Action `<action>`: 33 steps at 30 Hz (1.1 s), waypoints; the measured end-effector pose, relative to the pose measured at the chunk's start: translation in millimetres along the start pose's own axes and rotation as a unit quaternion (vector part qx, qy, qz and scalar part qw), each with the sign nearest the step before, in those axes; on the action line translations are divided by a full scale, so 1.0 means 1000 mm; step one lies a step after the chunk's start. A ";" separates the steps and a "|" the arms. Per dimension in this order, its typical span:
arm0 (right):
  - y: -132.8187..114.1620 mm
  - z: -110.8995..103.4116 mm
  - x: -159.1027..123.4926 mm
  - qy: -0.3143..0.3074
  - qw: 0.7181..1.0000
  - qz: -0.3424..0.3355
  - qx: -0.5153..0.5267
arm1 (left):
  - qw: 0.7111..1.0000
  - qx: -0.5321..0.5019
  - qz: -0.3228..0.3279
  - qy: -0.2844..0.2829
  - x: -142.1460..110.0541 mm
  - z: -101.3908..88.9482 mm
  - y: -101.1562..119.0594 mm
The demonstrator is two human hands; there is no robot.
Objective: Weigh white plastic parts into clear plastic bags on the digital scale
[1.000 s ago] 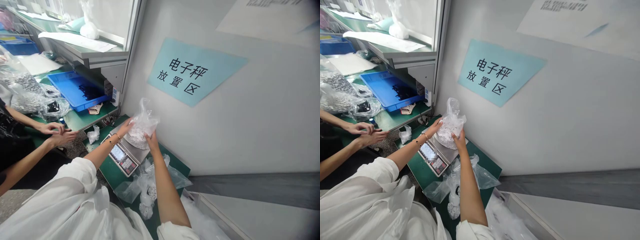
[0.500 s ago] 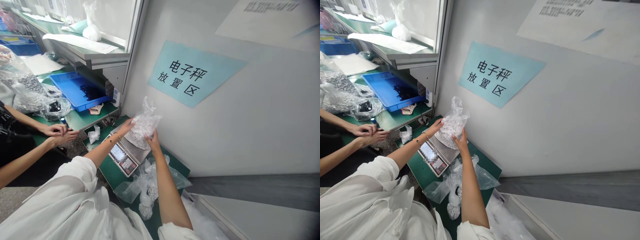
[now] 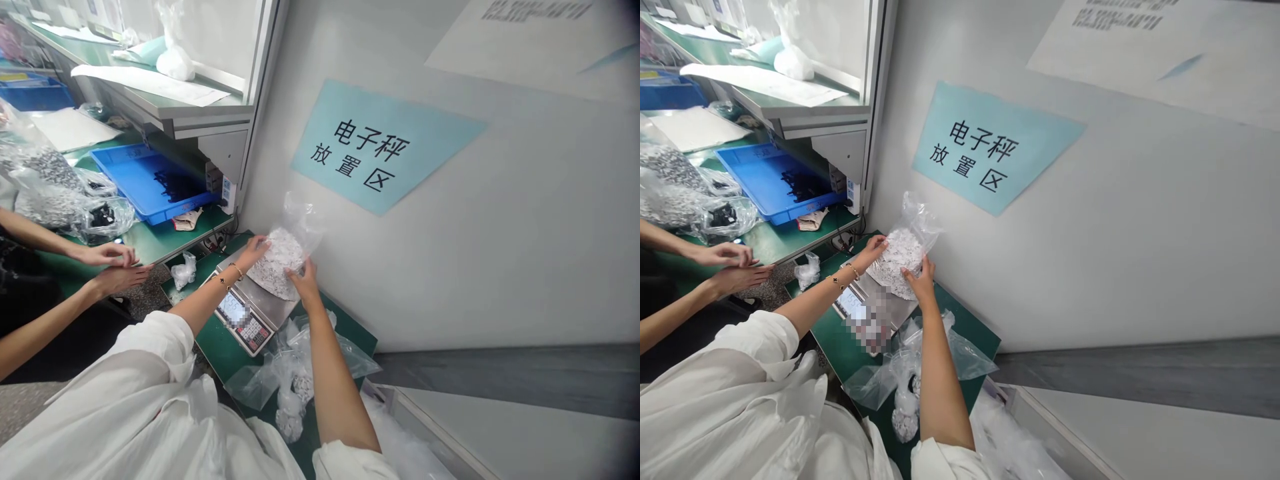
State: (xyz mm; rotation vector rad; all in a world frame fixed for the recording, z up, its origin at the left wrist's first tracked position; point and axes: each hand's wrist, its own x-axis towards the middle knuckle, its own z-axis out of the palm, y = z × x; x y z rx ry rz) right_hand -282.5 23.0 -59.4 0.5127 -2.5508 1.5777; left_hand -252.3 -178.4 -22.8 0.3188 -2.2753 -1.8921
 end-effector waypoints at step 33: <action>-0.057 -0.028 -0.032 0.035 0.993 -0.116 -0.013 | 0.969 0.130 0.181 0.111 -0.172 -0.023 -0.041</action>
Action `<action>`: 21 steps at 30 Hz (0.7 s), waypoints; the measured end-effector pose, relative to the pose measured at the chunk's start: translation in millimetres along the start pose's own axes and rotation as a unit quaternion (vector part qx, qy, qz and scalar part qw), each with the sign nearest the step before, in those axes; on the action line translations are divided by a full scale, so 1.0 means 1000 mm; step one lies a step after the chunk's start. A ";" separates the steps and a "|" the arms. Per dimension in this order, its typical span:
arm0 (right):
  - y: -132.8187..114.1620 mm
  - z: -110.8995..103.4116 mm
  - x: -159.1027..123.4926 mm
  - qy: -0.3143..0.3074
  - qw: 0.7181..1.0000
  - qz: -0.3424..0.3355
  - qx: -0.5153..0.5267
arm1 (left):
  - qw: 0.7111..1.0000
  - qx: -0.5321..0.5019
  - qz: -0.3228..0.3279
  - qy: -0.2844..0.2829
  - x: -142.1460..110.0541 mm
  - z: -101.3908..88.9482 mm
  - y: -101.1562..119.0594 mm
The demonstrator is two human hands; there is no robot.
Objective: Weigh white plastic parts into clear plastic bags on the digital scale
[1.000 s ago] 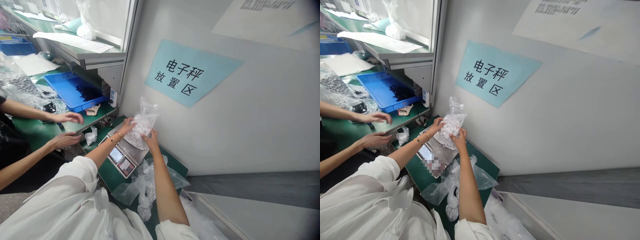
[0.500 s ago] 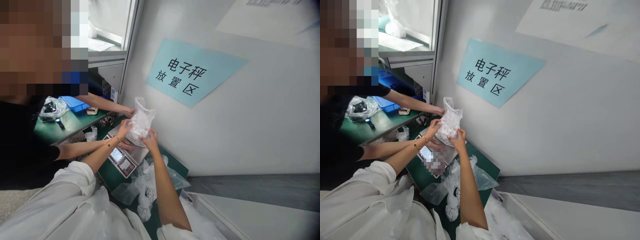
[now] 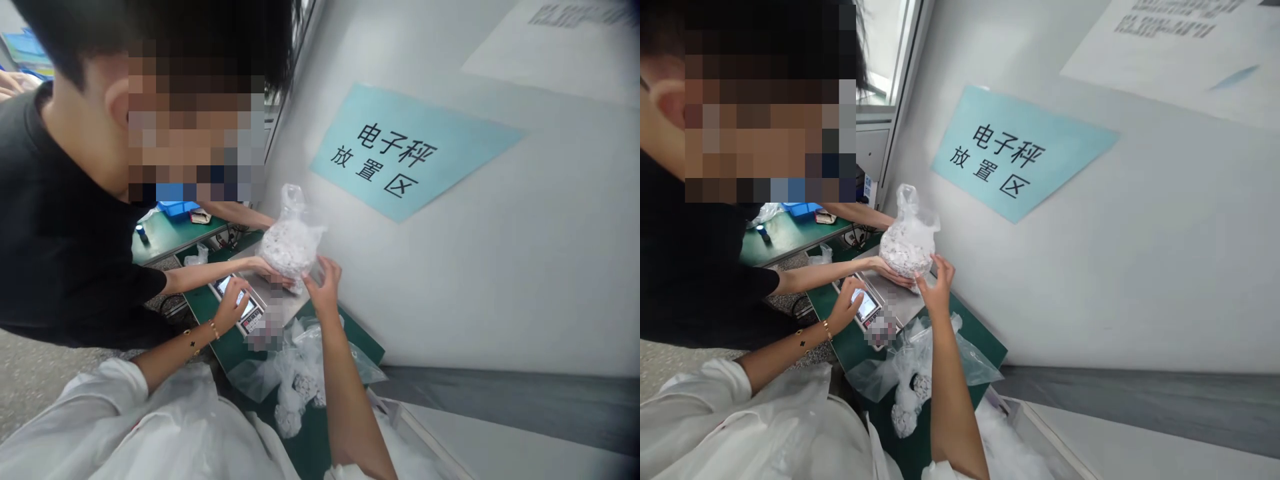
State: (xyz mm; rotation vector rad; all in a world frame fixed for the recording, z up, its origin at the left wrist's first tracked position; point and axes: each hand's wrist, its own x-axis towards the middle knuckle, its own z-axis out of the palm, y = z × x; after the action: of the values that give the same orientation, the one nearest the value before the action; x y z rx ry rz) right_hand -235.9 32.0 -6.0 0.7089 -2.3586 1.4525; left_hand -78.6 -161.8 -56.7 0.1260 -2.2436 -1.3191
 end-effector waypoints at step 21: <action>-0.028 -0.031 -0.195 -0.004 0.992 -0.096 -0.081 | 0.862 0.183 -0.448 0.152 -0.125 0.004 -0.108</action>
State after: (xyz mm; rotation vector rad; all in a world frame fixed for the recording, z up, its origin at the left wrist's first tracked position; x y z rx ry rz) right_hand -57.1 100.0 -64.1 0.8716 -2.3099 1.1662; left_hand 7.0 -172.4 -197.5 1.5563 -2.1642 -1.1054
